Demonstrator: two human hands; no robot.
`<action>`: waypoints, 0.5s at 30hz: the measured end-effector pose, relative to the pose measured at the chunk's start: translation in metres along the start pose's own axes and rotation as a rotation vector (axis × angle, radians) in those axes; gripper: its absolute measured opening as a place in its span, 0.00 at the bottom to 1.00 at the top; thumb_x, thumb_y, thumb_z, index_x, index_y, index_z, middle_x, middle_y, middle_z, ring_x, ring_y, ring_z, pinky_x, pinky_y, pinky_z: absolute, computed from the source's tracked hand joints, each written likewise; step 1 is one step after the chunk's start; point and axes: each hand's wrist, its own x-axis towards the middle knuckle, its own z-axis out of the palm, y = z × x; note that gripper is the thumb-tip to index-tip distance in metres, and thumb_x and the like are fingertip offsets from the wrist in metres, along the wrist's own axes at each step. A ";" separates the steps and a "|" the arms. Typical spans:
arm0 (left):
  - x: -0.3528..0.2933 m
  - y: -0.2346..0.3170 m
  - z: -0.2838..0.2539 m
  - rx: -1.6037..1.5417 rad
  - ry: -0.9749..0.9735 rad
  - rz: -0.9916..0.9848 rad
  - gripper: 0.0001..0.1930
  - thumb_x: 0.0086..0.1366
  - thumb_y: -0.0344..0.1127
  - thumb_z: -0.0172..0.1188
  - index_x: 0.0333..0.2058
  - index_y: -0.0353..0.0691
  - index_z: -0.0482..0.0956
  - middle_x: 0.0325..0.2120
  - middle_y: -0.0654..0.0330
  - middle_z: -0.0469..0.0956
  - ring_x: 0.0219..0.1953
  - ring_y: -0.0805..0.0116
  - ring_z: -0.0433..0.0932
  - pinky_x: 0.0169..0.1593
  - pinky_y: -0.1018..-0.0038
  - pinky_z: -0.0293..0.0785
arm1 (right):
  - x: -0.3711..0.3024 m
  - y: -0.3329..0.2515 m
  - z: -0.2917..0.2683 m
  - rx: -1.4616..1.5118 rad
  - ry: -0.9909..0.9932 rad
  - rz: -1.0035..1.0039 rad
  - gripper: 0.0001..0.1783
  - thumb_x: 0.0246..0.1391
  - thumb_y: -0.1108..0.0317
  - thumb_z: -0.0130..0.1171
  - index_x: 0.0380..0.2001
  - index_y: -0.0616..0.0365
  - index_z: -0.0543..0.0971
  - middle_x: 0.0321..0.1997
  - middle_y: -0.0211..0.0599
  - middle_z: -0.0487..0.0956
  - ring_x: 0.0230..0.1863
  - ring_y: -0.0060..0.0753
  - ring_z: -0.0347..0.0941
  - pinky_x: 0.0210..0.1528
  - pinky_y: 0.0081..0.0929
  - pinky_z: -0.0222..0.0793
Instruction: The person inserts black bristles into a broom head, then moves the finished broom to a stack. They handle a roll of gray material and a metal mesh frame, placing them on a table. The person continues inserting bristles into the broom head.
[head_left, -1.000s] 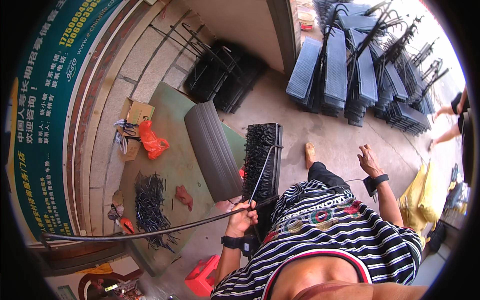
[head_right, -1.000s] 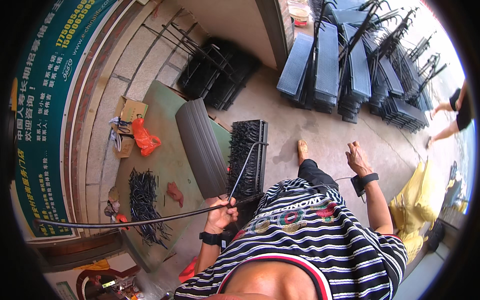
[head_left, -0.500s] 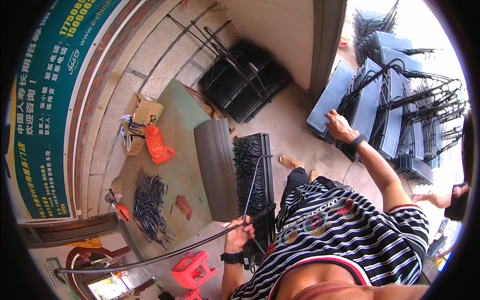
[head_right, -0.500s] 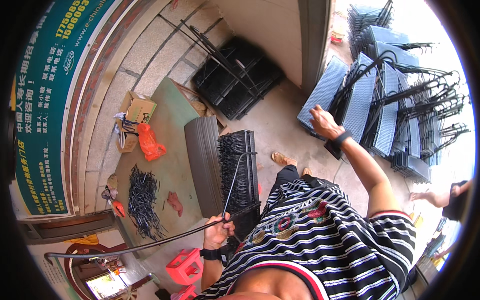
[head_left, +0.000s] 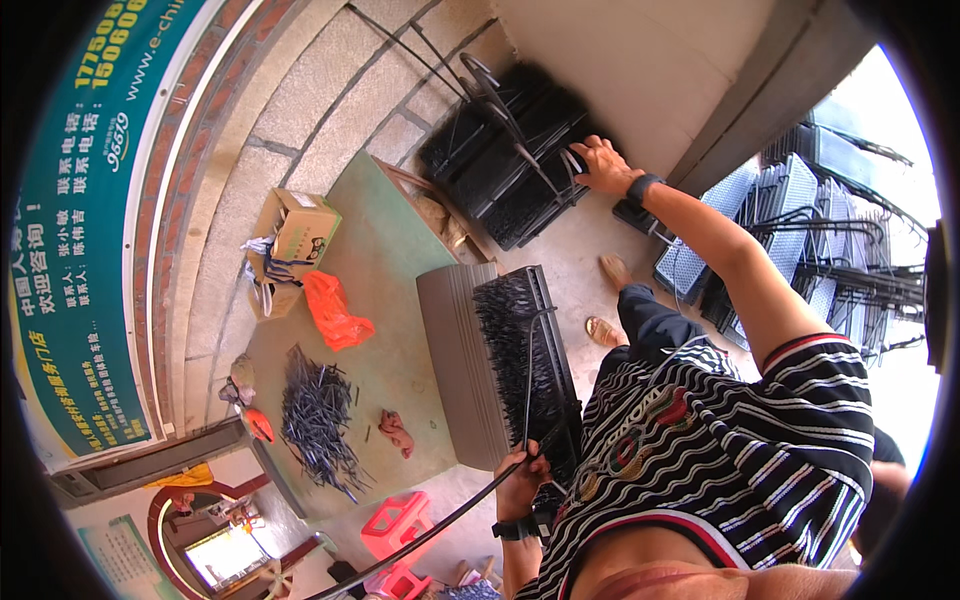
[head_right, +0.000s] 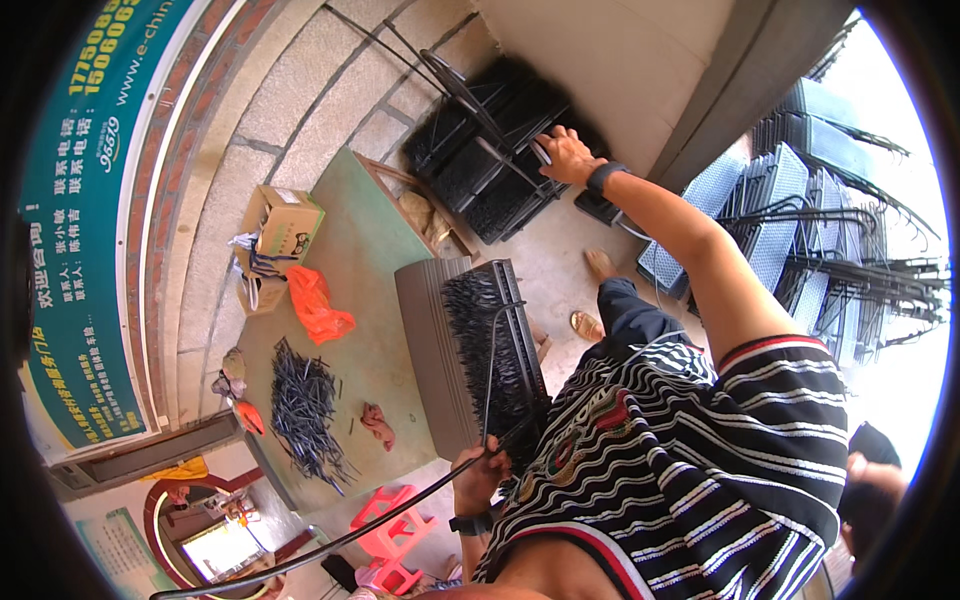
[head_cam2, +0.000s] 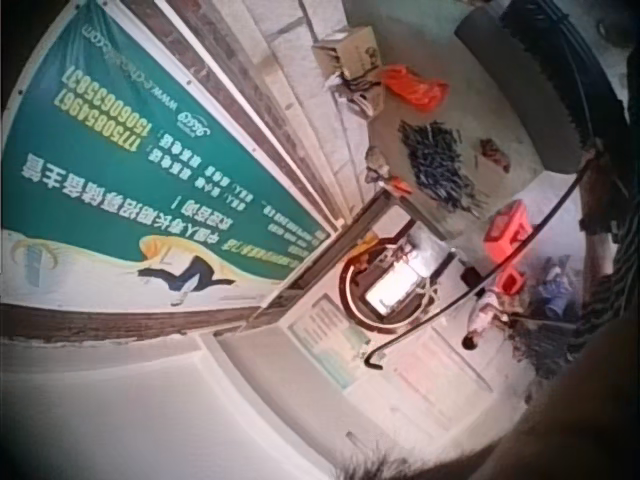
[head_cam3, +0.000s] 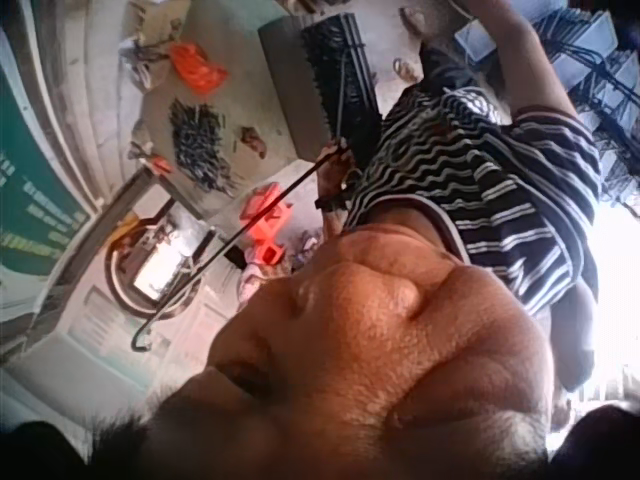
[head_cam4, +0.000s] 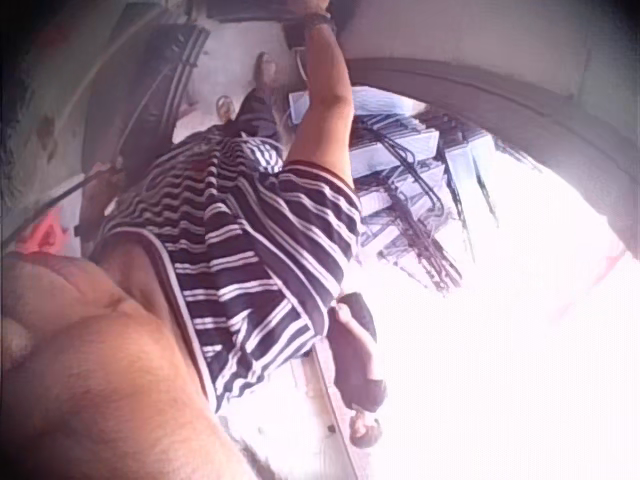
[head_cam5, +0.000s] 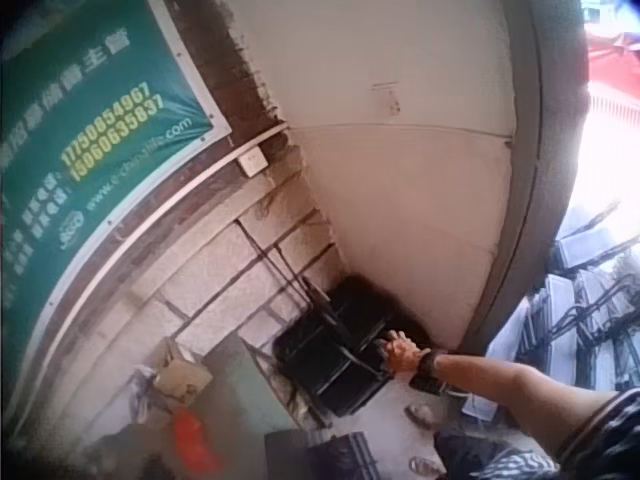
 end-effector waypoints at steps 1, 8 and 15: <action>0.003 0.005 0.002 -0.040 0.006 -0.008 0.11 0.52 0.42 0.51 0.31 0.42 0.67 0.16 0.64 0.63 0.24 0.64 0.66 0.28 0.69 0.66 | 0.019 -0.005 0.009 -0.007 -0.038 -0.024 0.38 0.36 0.61 0.65 0.55 0.50 0.64 0.50 0.48 0.63 0.51 0.51 0.60 0.49 0.41 0.65; 0.024 0.043 0.056 -0.131 0.108 0.008 0.10 0.52 0.38 0.51 0.30 0.40 0.68 0.15 0.64 0.63 0.20 0.68 0.67 0.25 0.72 0.73 | 0.095 -0.013 0.051 0.028 -0.424 -0.128 0.34 0.40 0.49 0.61 0.54 0.39 0.66 0.52 0.46 0.65 0.47 0.49 0.67 0.48 0.39 0.66; 0.050 0.074 0.089 -0.155 0.154 0.035 0.10 0.53 0.38 0.51 0.30 0.38 0.69 0.14 0.64 0.64 0.20 0.69 0.69 0.25 0.72 0.76 | 0.102 0.004 0.062 0.158 -0.483 -0.191 0.19 0.49 0.51 0.52 0.38 0.48 0.79 0.29 0.39 0.79 0.37 0.43 0.74 0.37 0.36 0.70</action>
